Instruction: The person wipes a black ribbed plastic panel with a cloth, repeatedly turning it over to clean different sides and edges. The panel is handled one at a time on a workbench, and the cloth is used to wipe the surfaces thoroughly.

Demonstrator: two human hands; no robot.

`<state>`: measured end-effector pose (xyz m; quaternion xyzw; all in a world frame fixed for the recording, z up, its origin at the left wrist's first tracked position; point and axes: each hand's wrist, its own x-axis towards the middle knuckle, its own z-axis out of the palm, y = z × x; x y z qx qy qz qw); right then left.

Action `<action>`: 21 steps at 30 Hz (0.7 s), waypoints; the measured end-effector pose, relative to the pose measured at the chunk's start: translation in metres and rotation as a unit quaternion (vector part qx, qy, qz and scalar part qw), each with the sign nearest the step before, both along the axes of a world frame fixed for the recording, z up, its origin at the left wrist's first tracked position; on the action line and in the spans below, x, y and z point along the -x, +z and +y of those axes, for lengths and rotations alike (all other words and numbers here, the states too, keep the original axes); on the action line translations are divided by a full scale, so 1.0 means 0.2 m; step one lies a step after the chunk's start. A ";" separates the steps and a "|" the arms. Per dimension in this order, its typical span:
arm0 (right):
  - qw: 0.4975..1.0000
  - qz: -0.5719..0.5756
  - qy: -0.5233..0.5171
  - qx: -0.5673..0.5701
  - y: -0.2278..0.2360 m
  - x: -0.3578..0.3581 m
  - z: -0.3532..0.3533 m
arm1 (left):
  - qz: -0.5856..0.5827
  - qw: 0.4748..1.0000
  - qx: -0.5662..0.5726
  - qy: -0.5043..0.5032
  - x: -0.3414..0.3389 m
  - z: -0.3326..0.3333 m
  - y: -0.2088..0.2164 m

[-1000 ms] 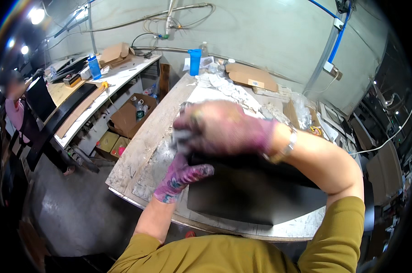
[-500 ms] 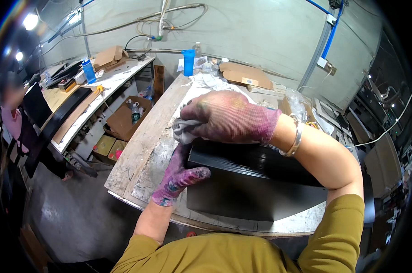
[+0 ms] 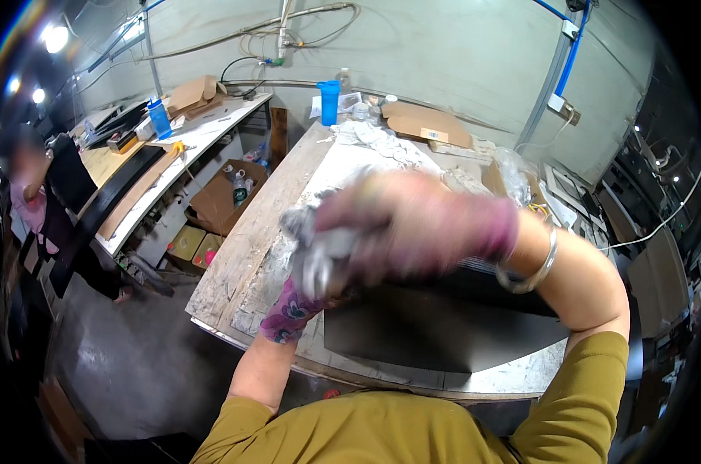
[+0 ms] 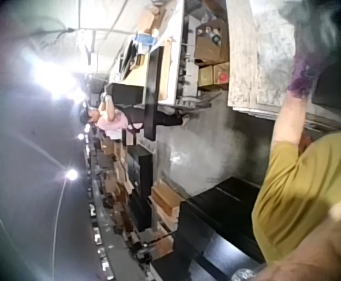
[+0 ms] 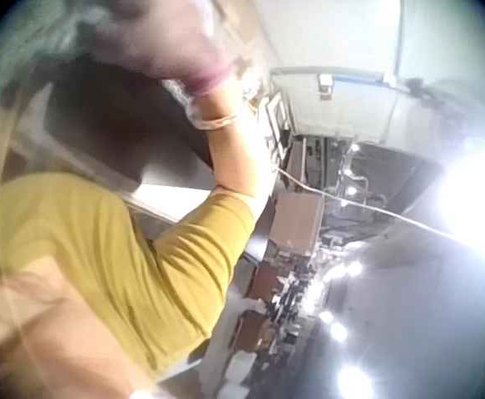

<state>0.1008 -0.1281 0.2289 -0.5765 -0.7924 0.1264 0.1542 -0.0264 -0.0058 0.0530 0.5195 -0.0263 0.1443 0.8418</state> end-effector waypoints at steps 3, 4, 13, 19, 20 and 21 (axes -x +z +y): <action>0.879 0.390 -0.243 -0.129 0.16 -0.28 -0.14 | -0.121 0.984 -0.120 0.055 0.01 -0.07 0.11; 0.890 0.392 -0.188 -0.136 0.19 -0.35 -0.19 | -0.121 0.983 -0.124 0.056 0.01 -0.07 0.09; 0.993 0.045 -0.109 -0.017 -0.13 -0.02 0.02 | -0.118 0.991 -0.052 0.039 0.01 -0.10 0.10; 0.998 -0.060 0.000 -0.023 -0.06 0.09 0.01 | -0.104 0.990 -0.078 0.053 0.01 -0.07 0.05; 1.000 -0.001 0.003 -0.003 -0.07 0.08 0.02 | -0.086 0.990 -0.093 0.055 0.03 -0.07 0.05; 0.998 0.058 0.006 0.016 -0.07 0.08 0.05 | -0.068 0.990 -0.107 0.057 0.04 -0.07 0.05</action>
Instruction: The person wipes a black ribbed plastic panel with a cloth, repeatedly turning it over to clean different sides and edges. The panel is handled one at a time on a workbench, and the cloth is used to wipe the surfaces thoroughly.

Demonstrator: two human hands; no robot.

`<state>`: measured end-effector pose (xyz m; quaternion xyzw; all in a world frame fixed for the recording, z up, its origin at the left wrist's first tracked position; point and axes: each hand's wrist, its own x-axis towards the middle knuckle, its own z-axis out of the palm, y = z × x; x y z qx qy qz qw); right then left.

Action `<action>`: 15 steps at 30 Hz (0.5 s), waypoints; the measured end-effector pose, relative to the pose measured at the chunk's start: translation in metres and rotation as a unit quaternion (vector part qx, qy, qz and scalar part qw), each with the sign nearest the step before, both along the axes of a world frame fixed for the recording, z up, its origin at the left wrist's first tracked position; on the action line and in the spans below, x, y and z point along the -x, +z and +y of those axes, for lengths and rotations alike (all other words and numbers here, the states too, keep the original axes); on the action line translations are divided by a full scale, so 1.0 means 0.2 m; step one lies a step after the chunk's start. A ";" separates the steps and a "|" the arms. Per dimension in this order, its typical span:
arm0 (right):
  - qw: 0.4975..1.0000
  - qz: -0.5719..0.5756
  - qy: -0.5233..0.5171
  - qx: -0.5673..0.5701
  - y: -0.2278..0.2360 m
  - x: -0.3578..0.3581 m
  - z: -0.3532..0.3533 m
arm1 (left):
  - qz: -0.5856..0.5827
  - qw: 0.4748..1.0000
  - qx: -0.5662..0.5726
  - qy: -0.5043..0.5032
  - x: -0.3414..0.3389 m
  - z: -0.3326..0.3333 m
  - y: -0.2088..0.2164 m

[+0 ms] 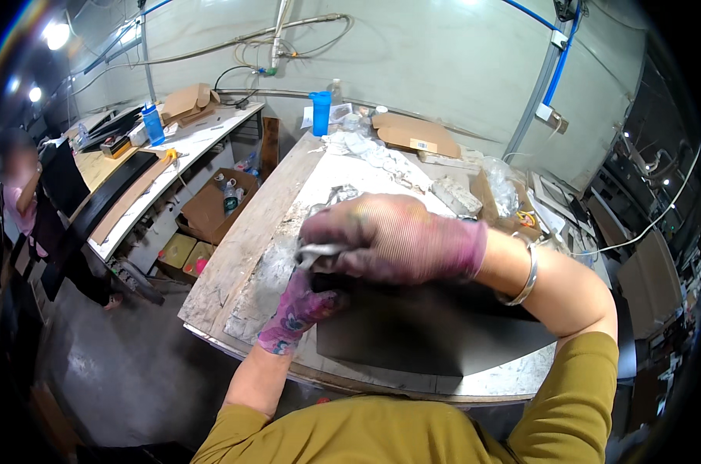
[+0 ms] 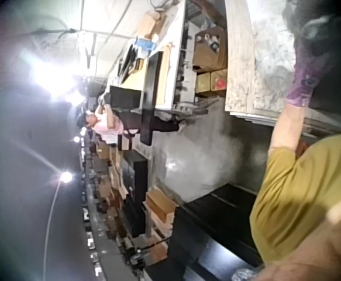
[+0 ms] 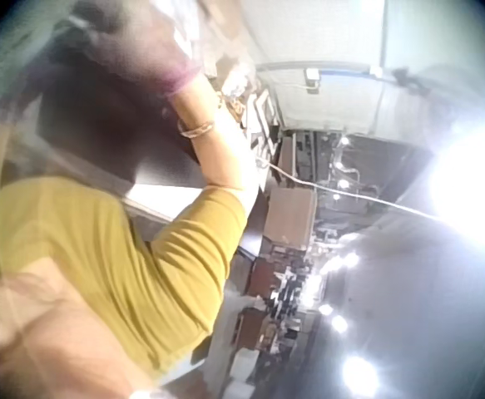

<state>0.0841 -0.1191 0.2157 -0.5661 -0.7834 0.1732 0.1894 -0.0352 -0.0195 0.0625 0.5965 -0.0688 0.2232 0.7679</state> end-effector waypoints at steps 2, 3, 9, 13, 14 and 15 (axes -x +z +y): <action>0.958 0.027 -0.238 0.156 0.11 -0.07 -0.04 | -0.029 0.998 -0.045 0.028 -0.01 0.02 -0.03; 0.947 -0.045 -0.302 0.101 0.13 -0.16 -0.12 | -0.038 0.998 -0.041 0.040 -0.02 0.01 -0.04; 0.856 -0.038 -0.492 -0.153 0.31 -0.27 -0.64 | -0.057 0.995 -0.057 0.054 -0.06 0.04 0.00; 0.922 -0.060 -0.380 -0.052 0.08 -0.17 -0.85 | -0.075 0.995 -0.056 0.041 -0.09 0.04 -0.03; 0.928 -0.250 -0.276 0.006 0.02 -0.16 -0.82 | -0.078 0.994 -0.056 0.044 -0.10 0.03 -0.04; 0.945 -0.196 -0.260 0.019 0.00 -0.16 -0.72 | -0.078 0.994 -0.061 0.053 -0.10 0.04 -0.04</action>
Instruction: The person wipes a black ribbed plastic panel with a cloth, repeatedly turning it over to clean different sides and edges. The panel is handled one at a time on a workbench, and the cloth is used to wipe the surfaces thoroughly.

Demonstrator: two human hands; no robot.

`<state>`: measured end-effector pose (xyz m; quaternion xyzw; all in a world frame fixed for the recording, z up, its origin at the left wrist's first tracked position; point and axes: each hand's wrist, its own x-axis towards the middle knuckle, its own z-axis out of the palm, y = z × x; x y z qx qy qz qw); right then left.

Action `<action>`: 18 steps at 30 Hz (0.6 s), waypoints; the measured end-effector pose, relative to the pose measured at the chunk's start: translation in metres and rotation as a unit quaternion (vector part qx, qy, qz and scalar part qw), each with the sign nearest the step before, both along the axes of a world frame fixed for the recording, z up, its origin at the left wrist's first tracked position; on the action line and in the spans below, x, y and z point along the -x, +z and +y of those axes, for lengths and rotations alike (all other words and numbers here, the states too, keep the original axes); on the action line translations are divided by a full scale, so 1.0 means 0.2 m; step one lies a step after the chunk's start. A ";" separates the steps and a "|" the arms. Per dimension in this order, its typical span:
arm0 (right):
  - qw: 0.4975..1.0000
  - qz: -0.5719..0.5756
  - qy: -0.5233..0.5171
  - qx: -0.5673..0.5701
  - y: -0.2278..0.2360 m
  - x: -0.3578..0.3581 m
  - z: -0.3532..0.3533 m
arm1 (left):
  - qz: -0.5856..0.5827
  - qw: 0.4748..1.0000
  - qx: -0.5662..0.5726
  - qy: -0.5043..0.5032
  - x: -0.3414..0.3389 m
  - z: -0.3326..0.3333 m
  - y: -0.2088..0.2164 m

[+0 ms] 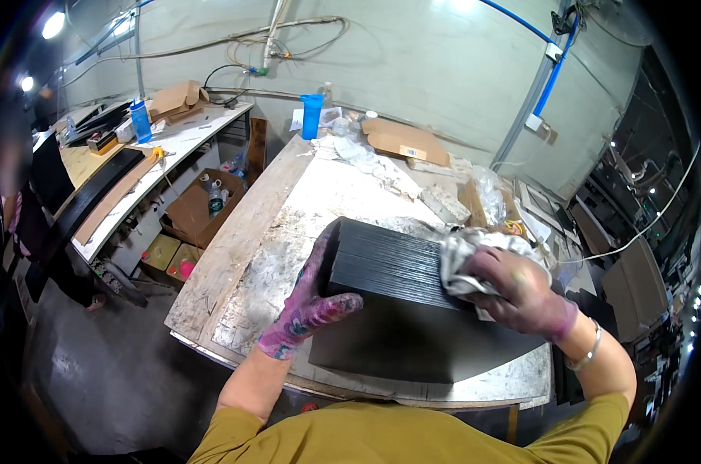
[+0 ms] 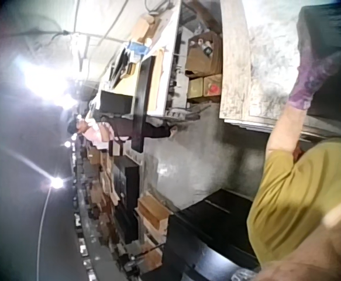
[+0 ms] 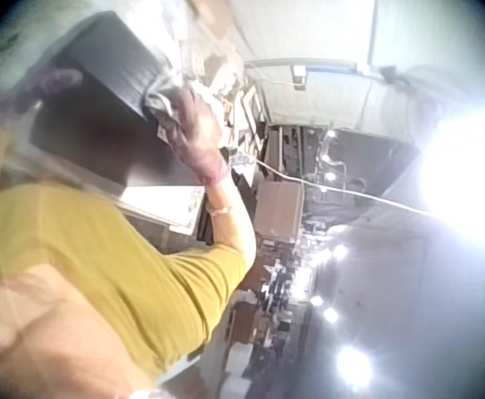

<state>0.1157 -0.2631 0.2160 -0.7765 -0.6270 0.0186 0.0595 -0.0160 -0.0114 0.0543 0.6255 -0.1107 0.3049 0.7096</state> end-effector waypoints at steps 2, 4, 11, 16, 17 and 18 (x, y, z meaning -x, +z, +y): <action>0.996 0.056 0.061 -0.013 -0.01 0.06 0.26 | 0.002 0.999 0.051 -0.019 0.02 -0.02 0.02; 0.989 0.039 0.132 -0.052 -0.01 0.14 0.57 | -0.001 0.990 0.121 -0.078 0.01 -0.03 0.04; 0.995 0.033 0.094 -0.029 -0.01 0.02 0.37 | 0.000 0.995 0.085 -0.049 0.02 -0.04 0.10; 0.994 0.021 -0.059 -0.089 -0.05 -0.15 -0.21 | -0.031 0.999 0.014 0.001 -0.02 -0.02 0.06; 0.992 -0.015 -0.069 -0.104 -0.08 -0.15 -0.19 | -0.037 0.999 0.004 0.004 -0.02 -0.03 0.06; 0.994 -0.001 -0.016 -0.105 -0.08 -0.11 -0.08 | -0.031 0.999 0.018 0.003 -0.03 -0.03 0.06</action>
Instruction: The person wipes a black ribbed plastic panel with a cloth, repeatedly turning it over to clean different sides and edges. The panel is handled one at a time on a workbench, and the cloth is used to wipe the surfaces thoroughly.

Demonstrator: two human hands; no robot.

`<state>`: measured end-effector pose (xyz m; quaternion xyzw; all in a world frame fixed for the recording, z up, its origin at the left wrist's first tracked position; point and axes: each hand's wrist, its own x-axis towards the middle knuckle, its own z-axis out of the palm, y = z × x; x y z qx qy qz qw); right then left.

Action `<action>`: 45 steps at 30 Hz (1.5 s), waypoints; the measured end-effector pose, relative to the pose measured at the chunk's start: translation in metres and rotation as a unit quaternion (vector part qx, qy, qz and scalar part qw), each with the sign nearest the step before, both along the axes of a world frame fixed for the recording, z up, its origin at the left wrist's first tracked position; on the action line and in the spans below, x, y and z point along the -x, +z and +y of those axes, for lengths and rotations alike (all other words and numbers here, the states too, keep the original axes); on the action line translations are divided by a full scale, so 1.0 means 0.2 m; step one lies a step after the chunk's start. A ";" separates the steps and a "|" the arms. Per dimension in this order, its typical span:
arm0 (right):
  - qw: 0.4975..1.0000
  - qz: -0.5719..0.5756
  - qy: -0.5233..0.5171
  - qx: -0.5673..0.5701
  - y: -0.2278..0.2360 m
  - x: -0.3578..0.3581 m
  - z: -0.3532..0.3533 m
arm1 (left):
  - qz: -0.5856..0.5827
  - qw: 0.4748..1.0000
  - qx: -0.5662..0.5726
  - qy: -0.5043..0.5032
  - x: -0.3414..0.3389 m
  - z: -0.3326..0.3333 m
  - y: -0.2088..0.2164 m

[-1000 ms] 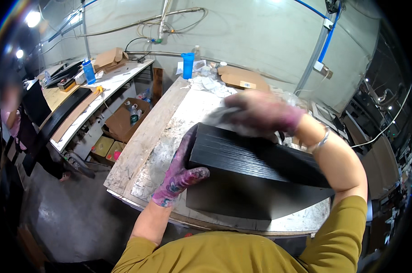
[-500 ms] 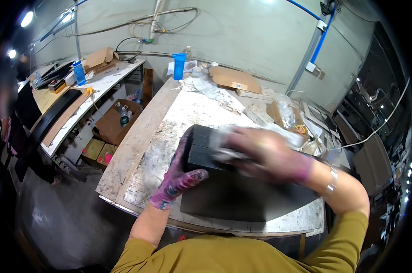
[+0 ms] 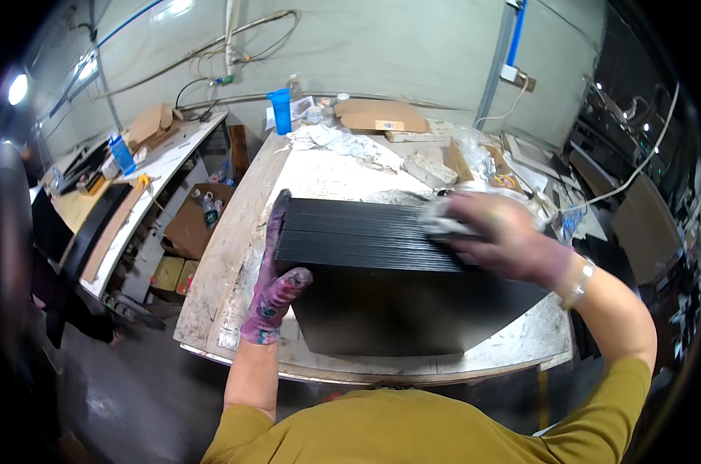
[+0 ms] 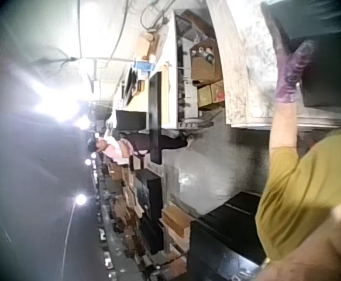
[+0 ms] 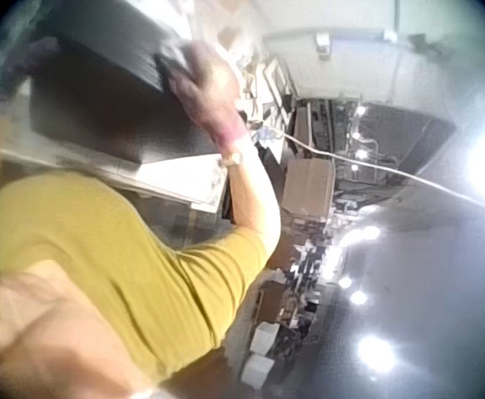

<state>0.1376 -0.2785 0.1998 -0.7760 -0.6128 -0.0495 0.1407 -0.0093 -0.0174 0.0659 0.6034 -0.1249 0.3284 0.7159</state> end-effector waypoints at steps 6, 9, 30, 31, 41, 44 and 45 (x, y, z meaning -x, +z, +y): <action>0.987 0.046 0.151 -0.040 0.00 0.20 0.45 | 0.044 0.999 0.006 -0.022 0.00 -0.03 0.02; 0.994 0.056 0.080 -0.038 -0.02 -0.02 0.10 | 0.057 0.988 -0.106 0.101 0.03 0.05 0.04; 0.987 0.087 0.110 -0.079 -0.07 0.00 0.18 | 0.107 0.975 -0.153 0.124 -0.03 0.13 -0.09; 0.984 0.108 0.113 -0.081 -0.07 -0.02 0.12 | 0.099 0.980 -0.129 0.118 -0.02 0.12 -0.08; 0.680 0.554 -0.260 -0.404 -0.44 -0.51 -1.01 | 0.131 0.953 -0.250 0.111 0.00 0.06 0.10; 0.852 0.324 -0.170 -0.374 -0.81 -0.59 -0.82 | 0.222 0.915 -0.328 0.072 0.07 0.20 0.24; 0.852 0.315 -0.149 -0.390 -0.92 -0.63 -0.81 | 0.273 0.926 -0.259 0.036 0.08 0.07 0.35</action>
